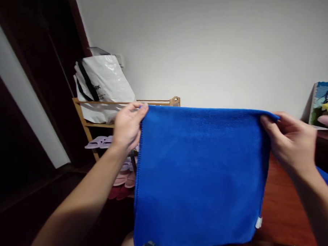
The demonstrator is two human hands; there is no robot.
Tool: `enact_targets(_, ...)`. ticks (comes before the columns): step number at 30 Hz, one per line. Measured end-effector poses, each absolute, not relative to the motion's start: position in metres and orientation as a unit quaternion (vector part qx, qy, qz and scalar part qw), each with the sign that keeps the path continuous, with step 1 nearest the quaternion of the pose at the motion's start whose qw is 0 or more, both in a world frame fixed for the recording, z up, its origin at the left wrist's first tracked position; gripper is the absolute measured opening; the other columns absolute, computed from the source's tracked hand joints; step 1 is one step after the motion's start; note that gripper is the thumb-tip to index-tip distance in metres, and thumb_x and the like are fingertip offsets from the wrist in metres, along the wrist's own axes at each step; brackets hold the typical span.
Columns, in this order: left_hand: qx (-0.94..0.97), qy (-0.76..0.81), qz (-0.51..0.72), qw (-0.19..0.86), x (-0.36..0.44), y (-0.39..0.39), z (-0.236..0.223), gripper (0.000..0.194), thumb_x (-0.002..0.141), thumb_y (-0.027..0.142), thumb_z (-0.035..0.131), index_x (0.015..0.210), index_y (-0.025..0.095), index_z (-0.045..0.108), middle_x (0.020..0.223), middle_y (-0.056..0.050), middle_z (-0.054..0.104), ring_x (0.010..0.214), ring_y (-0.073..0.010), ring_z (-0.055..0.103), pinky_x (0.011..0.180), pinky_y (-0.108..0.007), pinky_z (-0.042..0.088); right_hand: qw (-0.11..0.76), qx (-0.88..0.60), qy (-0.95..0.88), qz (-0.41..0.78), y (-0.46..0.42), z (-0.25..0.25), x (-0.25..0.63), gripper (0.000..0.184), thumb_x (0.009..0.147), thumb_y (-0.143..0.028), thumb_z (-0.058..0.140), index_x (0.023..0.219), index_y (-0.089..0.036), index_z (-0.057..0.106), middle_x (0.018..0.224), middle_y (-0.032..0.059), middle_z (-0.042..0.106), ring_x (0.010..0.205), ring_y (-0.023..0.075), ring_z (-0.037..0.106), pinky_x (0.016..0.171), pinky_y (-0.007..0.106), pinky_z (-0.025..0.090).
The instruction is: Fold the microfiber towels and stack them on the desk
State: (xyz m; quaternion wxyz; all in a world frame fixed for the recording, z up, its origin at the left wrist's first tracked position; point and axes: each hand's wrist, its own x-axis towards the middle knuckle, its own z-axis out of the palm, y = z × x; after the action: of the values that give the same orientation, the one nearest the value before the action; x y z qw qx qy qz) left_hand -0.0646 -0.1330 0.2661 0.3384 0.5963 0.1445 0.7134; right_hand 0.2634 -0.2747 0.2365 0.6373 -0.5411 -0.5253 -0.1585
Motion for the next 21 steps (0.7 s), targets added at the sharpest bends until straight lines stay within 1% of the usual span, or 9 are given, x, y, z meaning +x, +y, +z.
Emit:
enact_targets(2,0.609,0.215,0.675,0.357,-0.053,-0.104,0.247,0.027,0.079,0.039,0.07,0.08,0.017,0.055,0.063,0.003,0.059,0.049,-0.0098,0.055,0.047,-0.018,0.043,0.644,-0.553,-0.518,-0.106,-0.252,0.228,0.267,0.04,0.077,-0.053,0.059,0.089,-0.015,0.063,0.068,-0.0004,0.052,0.057,0.0054,0.039,0.053,0.021,0.03)
enact_targets(4,0.624,0.326,0.615,0.355,-0.04,-0.076,0.222,0.025,0.084,0.04,0.063,0.082,0.017,0.054,0.064,0.003,0.059,0.053,-0.0103,0.055,0.049,-0.019,0.043,0.626,-0.58,-0.52,-0.025,-0.223,0.21,0.279,0.046,0.074,-0.057,0.059,0.09,-0.014,0.063,0.069,0.0004,0.056,0.058,0.0071,0.043,0.052,0.021,0.033)
enact_targets(8,0.632,0.406,0.56,0.35,-0.013,-0.03,0.162,0.018,0.088,0.029,0.06,0.084,0.012,0.058,0.07,0.0,0.059,0.065,-0.0137,0.059,0.058,-0.023,0.047,0.564,-0.626,-0.535,0.068,-0.159,0.152,0.303,0.052,0.071,-0.06,0.054,0.088,-0.013,0.064,0.071,0.0054,0.064,0.063,0.0151,0.054,0.055,0.025,0.04)
enact_targets(9,0.636,0.425,0.542,0.349,-0.006,-0.022,0.147,0.018,0.089,0.029,0.06,0.088,0.011,0.059,0.078,-0.002,0.061,0.07,-0.0153,0.06,0.062,-0.026,0.049,0.55,-0.636,-0.536,0.076,-0.145,0.136,0.307,0.05,0.07,-0.059,0.054,0.085,-0.013,0.065,0.072,0.0063,0.065,0.066,0.017,0.056,0.058,0.026,0.042)
enact_targets(11,0.643,0.459,0.508,0.342,0.004,-0.006,0.119,0.023,0.091,0.03,0.057,0.106,0.013,0.058,0.102,-0.005,0.061,0.084,-0.0177,0.061,0.072,-0.035,0.052,0.522,-0.654,-0.54,0.088,-0.122,0.104,0.312,0.044,0.068,-0.056,0.055,0.079,-0.015,0.065,0.074,0.0068,0.067,0.071,0.02,0.059,0.063,0.028,0.044)
enact_targets(13,0.654,0.484,0.479,0.329,0.013,0.01,0.094,0.029,0.092,0.031,0.056,0.116,0.015,0.055,0.114,-0.008,0.057,0.094,-0.0209,0.06,0.079,-0.04,0.052,0.494,-0.668,-0.548,0.095,-0.103,0.076,0.316,0.036,0.067,-0.052,0.057,0.072,-0.017,0.064,0.072,0.0057,0.067,0.072,0.0196,0.06,0.068,0.03,0.045)
enact_targets(15,0.667,0.507,0.449,0.309,0.019,0.026,0.073,0.03,0.092,0.031,0.056,0.118,0.015,0.054,0.116,-0.008,0.056,0.096,-0.0218,0.059,0.08,-0.041,0.051,0.471,-0.681,-0.553,0.096,-0.089,0.053,0.32,0.033,0.067,-0.051,0.057,0.065,-0.019,0.061,0.067,0.0039,0.065,0.068,0.0185,0.059,0.069,0.031,0.045)
enact_targets(18,0.694,0.53,0.403,0.275,0.023,0.05,0.05,0.029,0.092,0.031,0.056,0.117,0.015,0.055,0.115,-0.008,0.057,0.096,-0.0212,0.06,0.08,-0.041,0.051,0.442,-0.695,-0.557,0.102,-0.072,0.028,0.328,0.035,0.067,-0.054,0.054,0.058,-0.02,0.058,0.062,0.0028,0.063,0.067,0.0209,0.059,0.066,0.031,0.043)
enact_targets(21,0.724,0.54,0.357,0.239,0.024,0.064,0.037,0.025,0.092,0.029,0.056,0.111,0.014,0.057,0.109,-0.009,0.06,0.094,-0.0221,0.06,0.082,-0.041,0.049,0.415,-0.713,-0.554,0.114,-0.061,0.017,0.336,0.034,0.069,-0.053,0.053,0.061,-0.02,0.059,0.065,0.0041,0.064,0.071,0.023,0.061,0.068,0.031,0.044)
